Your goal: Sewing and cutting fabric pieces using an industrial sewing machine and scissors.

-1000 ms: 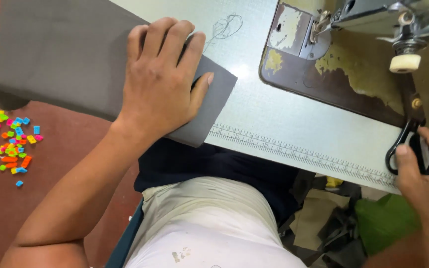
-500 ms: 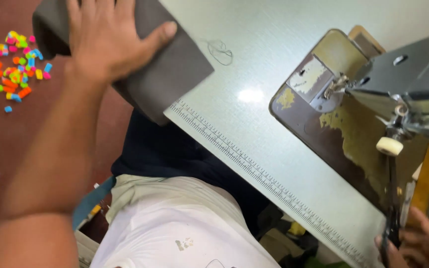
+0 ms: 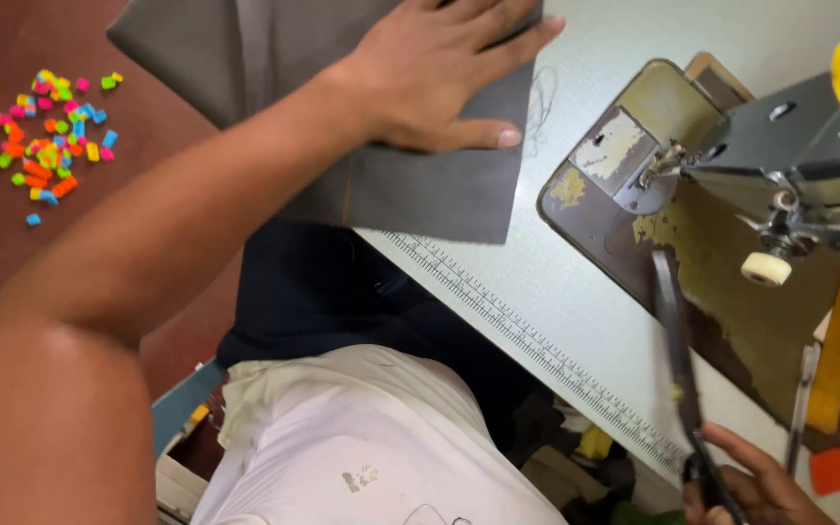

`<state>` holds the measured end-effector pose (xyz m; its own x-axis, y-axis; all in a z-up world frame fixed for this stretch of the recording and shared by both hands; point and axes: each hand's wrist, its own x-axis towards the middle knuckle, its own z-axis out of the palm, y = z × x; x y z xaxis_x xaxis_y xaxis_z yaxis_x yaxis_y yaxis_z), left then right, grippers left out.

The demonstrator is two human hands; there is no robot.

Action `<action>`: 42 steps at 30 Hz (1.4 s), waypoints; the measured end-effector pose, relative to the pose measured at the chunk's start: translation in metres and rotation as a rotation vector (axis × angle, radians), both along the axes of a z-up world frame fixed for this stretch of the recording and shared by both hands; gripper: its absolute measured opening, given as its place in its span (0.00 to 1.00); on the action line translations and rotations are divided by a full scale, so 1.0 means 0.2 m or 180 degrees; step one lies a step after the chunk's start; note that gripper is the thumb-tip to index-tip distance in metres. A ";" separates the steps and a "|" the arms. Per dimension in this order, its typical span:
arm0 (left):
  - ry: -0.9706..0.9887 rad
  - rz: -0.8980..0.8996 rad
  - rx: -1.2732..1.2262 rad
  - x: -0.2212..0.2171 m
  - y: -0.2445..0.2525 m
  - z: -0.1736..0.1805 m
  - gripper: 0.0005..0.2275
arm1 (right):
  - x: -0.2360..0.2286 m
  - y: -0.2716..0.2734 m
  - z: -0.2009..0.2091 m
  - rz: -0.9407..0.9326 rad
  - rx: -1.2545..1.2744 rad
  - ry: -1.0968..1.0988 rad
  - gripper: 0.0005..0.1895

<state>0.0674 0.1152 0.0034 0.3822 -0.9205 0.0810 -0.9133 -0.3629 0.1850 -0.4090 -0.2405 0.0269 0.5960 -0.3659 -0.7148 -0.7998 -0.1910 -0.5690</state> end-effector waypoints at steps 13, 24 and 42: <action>0.0157 0.0226 -0.0338 -0.40 0.37 0.07 0.37 | 0.59 0.95 0.17 -0.0316 0.0765 -0.1306 0.41; 0.0363 0.0288 -0.0122 -0.34 0.37 0.11 0.39 | 0.91 1.14 0.29 -0.0726 0.0263 -0.0769 0.38; 0.0394 0.1412 0.0029 -0.55 0.08 0.06 0.40 | 0.45 0.89 0.23 0.0031 -0.2563 0.0191 0.36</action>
